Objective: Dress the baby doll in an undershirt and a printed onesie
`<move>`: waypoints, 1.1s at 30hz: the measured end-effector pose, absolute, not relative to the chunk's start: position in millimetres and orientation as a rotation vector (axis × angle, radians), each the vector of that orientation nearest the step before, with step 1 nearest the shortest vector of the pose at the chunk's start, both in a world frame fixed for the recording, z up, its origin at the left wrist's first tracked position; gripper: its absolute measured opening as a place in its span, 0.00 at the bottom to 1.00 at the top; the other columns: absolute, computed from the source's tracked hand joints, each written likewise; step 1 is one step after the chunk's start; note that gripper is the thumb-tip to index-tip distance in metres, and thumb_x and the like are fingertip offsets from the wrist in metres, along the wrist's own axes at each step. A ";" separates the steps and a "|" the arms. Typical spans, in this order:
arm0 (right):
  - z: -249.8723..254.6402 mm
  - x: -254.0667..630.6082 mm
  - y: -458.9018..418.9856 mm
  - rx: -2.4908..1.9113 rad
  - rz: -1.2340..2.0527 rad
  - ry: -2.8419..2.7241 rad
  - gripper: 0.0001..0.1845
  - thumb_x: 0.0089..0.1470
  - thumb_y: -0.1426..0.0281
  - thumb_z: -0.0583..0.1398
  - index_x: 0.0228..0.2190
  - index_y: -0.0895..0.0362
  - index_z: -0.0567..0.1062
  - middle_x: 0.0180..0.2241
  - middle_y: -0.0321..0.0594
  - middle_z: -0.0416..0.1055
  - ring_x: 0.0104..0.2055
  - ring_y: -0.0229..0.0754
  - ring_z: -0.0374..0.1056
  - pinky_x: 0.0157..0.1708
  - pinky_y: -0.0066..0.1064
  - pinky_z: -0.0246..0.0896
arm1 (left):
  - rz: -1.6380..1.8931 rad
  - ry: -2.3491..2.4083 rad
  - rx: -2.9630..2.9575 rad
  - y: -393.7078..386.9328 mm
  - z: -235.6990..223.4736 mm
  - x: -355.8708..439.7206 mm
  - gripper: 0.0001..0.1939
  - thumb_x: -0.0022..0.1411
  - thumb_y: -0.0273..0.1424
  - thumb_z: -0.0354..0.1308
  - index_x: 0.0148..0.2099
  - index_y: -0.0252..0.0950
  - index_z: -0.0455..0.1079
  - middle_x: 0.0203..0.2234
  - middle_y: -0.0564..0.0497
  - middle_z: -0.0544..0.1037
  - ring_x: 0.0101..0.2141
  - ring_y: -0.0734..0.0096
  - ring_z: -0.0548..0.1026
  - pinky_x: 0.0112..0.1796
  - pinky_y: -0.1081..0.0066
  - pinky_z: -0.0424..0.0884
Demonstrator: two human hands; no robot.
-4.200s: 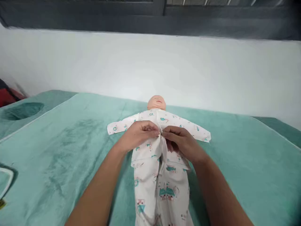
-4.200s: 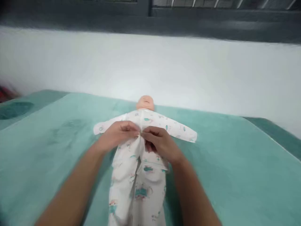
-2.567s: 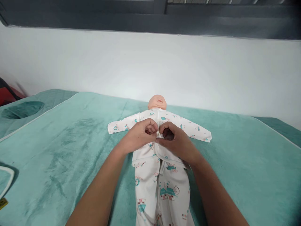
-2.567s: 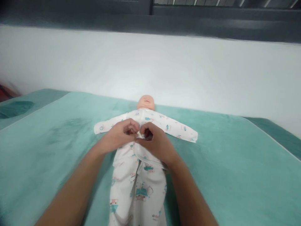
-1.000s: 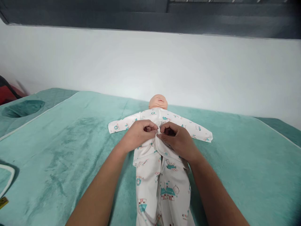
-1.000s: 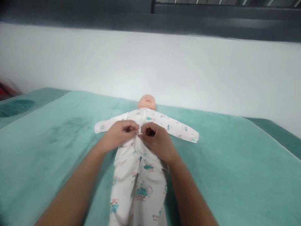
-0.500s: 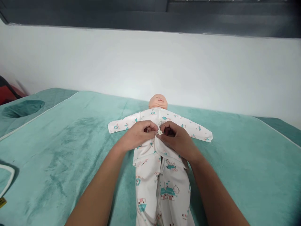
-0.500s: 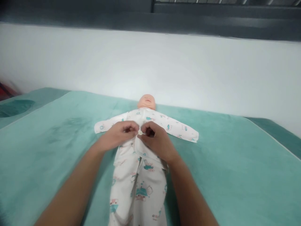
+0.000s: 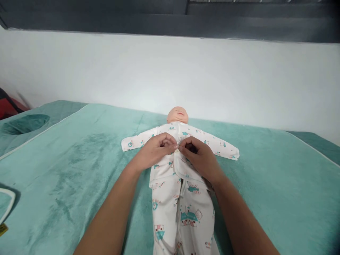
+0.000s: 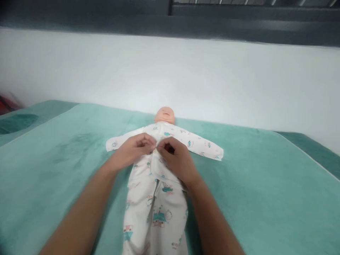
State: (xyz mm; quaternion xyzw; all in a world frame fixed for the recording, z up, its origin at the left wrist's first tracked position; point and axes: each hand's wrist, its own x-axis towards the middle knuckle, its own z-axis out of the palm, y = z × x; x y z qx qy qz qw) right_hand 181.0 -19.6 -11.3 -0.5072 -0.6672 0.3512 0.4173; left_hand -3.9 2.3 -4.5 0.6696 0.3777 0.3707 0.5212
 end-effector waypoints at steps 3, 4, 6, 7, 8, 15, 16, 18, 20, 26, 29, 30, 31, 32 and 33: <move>-14.2 179.2 -19.1 -1.262 0.814 -1.679 0.04 0.55 0.68 0.59 0.32 0.55 0.73 0.29 0.33 0.68 0.30 0.36 0.61 0.31 0.29 0.57 | 0.902 0.901 1.586 1.0 -4.2 -2.1 0.08 0.60 0.36 0.58 0.38 0.36 0.68 0.25 0.57 0.69 0.25 0.81 0.63 0.25 0.78 0.58; -15.8 179.0 -18.1 -1.257 0.768 -1.681 0.03 0.55 0.69 0.59 0.33 0.55 0.73 0.30 0.33 0.68 0.30 0.36 0.62 0.32 0.29 0.57 | 0.902 0.902 1.587 0.8 -4.0 -1.9 0.08 0.60 0.35 0.58 0.38 0.37 0.68 0.25 0.58 0.69 0.24 0.81 0.62 0.25 0.79 0.58; -20.1 179.0 -15.2 -1.230 0.641 -1.693 0.05 0.55 0.70 0.59 0.35 0.54 0.73 0.34 0.35 0.70 0.35 0.38 0.64 0.36 0.31 0.60 | 0.898 0.912 1.598 1.0 -4.0 -1.9 0.07 0.60 0.35 0.58 0.39 0.37 0.68 0.24 0.58 0.69 0.23 0.81 0.62 0.25 0.79 0.57; -22.7 179.4 -13.8 -1.206 0.568 -1.700 0.06 0.55 0.71 0.59 0.37 0.53 0.73 0.37 0.37 0.70 0.39 0.40 0.66 0.40 0.34 0.62 | 0.900 0.922 1.606 1.5 -4.4 -1.9 0.07 0.60 0.34 0.57 0.39 0.37 0.68 0.24 0.59 0.68 0.23 0.81 0.62 0.25 0.78 0.57; -25.7 180.0 -13.0 -1.180 0.497 -1.709 0.07 0.55 0.72 0.59 0.38 0.53 0.73 0.41 0.38 0.71 0.44 0.42 0.66 0.46 0.36 0.61 | 0.906 0.936 1.618 2.0 -5.2 -1.8 0.07 0.59 0.34 0.57 0.39 0.37 0.68 0.23 0.59 0.68 0.23 0.80 0.62 0.25 0.78 0.57; -51.7 193.0 -53.9 -1.187 0.419 -1.952 0.28 0.64 0.68 0.52 0.63 0.46 0.56 0.68 0.38 0.48 0.71 0.46 0.38 0.67 0.50 0.40 | 1.035 1.192 1.809 -22.8 -30.0 -0.9 0.04 0.60 0.31 0.55 0.35 0.37 0.70 0.23 0.58 0.66 0.25 0.77 0.62 0.28 0.75 0.59; -55.8 195.8 -66.9 -1.205 0.440 -1.979 0.30 0.64 0.67 0.52 0.65 0.45 0.53 0.69 0.37 0.44 0.71 0.46 0.34 0.67 0.51 0.38 | 1.053 1.222 1.830 -33.3 -36.8 -2.6 0.05 0.60 0.31 0.55 0.34 0.37 0.70 0.23 0.57 0.66 0.26 0.77 0.63 0.29 0.75 0.59; -63.9 201.6 -93.7 -1.240 0.487 -1.993 0.32 0.65 0.65 0.52 0.66 0.45 0.49 0.70 0.36 0.39 0.72 0.47 0.31 0.67 0.52 0.39 | 1.112 1.256 1.855 -57.4 -51.2 -8.1 0.06 0.62 0.32 0.54 0.34 0.37 0.70 0.25 0.56 0.65 0.26 0.76 0.63 0.29 0.74 0.60; -70.8 207.2 -116.1 -1.275 0.507 -1.932 0.31 0.63 0.63 0.55 0.65 0.45 0.53 0.70 0.38 0.41 0.71 0.49 0.38 0.66 0.50 0.46 | 1.189 1.253 1.868 -81.0 -64.3 -15.0 0.05 0.63 0.32 0.54 0.36 0.37 0.70 0.28 0.55 0.66 0.27 0.76 0.64 0.30 0.74 0.61; -74.9 214.8 -130.9 -1.395 0.252 -1.681 0.11 0.61 0.64 0.57 0.44 0.52 0.74 0.47 0.44 0.69 0.48 0.46 0.68 0.46 0.39 0.67 | 1.351 1.379 1.979 -109.4 -83.3 -25.5 0.11 0.64 0.26 0.52 0.48 0.39 0.69 0.41 0.49 0.71 0.41 0.69 0.70 0.40 0.69 0.67; -72.5 214.5 -127.4 -1.329 0.149 -1.725 0.09 0.63 0.67 0.54 0.40 0.54 0.74 0.41 0.43 0.71 0.43 0.44 0.68 0.42 0.38 0.66 | 1.375 1.428 2.087 -108.3 -85.4 -24.0 0.11 0.64 0.25 0.49 0.47 0.39 0.69 0.41 0.48 0.73 0.42 0.67 0.71 0.42 0.67 0.68; -72.5 214.7 -127.7 -1.312 0.124 -1.734 0.09 0.64 0.69 0.53 0.40 0.55 0.73 0.40 0.43 0.71 0.42 0.44 0.68 0.42 0.38 0.66 | 1.397 1.433 2.118 -108.4 -85.5 -23.3 0.11 0.64 0.24 0.49 0.46 0.38 0.69 0.40 0.48 0.73 0.42 0.67 0.72 0.42 0.67 0.69; -73.2 215.2 -128.8 -1.302 0.103 -1.740 0.09 0.64 0.69 0.53 0.39 0.55 0.73 0.39 0.43 0.70 0.41 0.44 0.67 0.41 0.38 0.65 | 1.431 1.438 2.137 -109.0 -85.4 -22.6 0.10 0.64 0.24 0.49 0.44 0.38 0.69 0.39 0.49 0.74 0.41 0.67 0.72 0.42 0.67 0.69; -74.4 216.1 -130.4 -1.299 0.088 -1.749 0.09 0.64 0.69 0.53 0.39 0.55 0.73 0.39 0.43 0.70 0.41 0.44 0.67 0.41 0.37 0.65 | 1.467 1.444 2.142 -110.0 -85.0 -22.0 0.09 0.64 0.24 0.49 0.43 0.38 0.69 0.38 0.49 0.74 0.40 0.68 0.72 0.42 0.67 0.69; -75.9 217.4 -132.5 -1.300 0.078 -1.760 0.09 0.64 0.69 0.53 0.39 0.55 0.73 0.38 0.44 0.70 0.41 0.44 0.67 0.41 0.38 0.65 | 1.496 1.451 2.135 -111.4 -84.4 -21.4 0.08 0.64 0.24 0.49 0.42 0.38 0.69 0.37 0.49 0.74 0.39 0.68 0.72 0.41 0.67 0.69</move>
